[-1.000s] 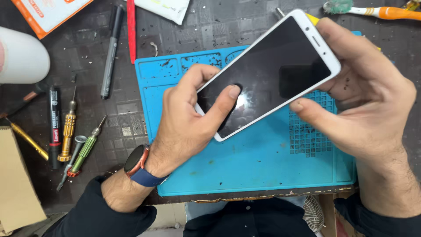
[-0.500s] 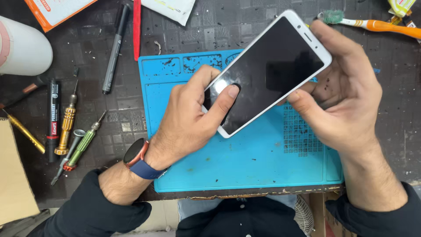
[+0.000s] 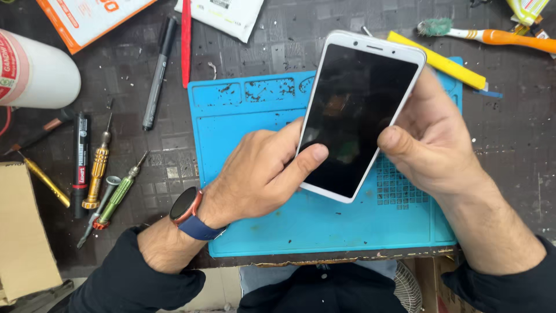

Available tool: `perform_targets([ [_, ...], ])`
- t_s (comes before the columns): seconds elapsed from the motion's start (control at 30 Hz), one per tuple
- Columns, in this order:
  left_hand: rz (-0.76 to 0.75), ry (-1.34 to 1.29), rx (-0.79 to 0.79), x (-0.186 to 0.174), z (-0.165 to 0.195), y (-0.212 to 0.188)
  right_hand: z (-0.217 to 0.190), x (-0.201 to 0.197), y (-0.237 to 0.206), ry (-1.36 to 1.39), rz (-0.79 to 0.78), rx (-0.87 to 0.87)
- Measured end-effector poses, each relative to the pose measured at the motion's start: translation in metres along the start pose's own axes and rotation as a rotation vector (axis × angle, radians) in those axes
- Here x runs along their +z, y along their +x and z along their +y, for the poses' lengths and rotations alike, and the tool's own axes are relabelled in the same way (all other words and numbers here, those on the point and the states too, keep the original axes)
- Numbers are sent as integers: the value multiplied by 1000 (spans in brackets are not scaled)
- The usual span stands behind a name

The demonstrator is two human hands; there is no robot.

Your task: The person uses a screwdriver to unscrew components from an opened smartphone on a blue mat, then uses a metal pry tool to lift the screen assembly away from the frame, and finally aligns the phone's back cover and screen back onto the body and presses them into place.

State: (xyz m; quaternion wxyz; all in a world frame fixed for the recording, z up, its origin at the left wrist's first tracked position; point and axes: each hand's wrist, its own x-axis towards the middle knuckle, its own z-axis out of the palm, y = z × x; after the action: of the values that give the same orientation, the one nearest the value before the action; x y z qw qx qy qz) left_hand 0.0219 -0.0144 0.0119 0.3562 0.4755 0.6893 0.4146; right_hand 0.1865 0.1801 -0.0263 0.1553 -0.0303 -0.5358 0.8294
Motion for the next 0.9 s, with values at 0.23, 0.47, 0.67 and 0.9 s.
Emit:
perform_targets([
  [0.23, 36, 162, 81, 4, -1, -1, 10, -4, -3, -304, 81, 76],
  [0.47, 85, 52, 65, 4, -7, -4, 7, -4, -3, -336, -15, 171],
  [0.67, 41, 105, 109, 5, -8, -3, 5, 0, -1, -510, -47, 200],
  [0.9, 46, 39, 137, 5, -8, -2, 5, 1, 4, -509, -58, 149],
])
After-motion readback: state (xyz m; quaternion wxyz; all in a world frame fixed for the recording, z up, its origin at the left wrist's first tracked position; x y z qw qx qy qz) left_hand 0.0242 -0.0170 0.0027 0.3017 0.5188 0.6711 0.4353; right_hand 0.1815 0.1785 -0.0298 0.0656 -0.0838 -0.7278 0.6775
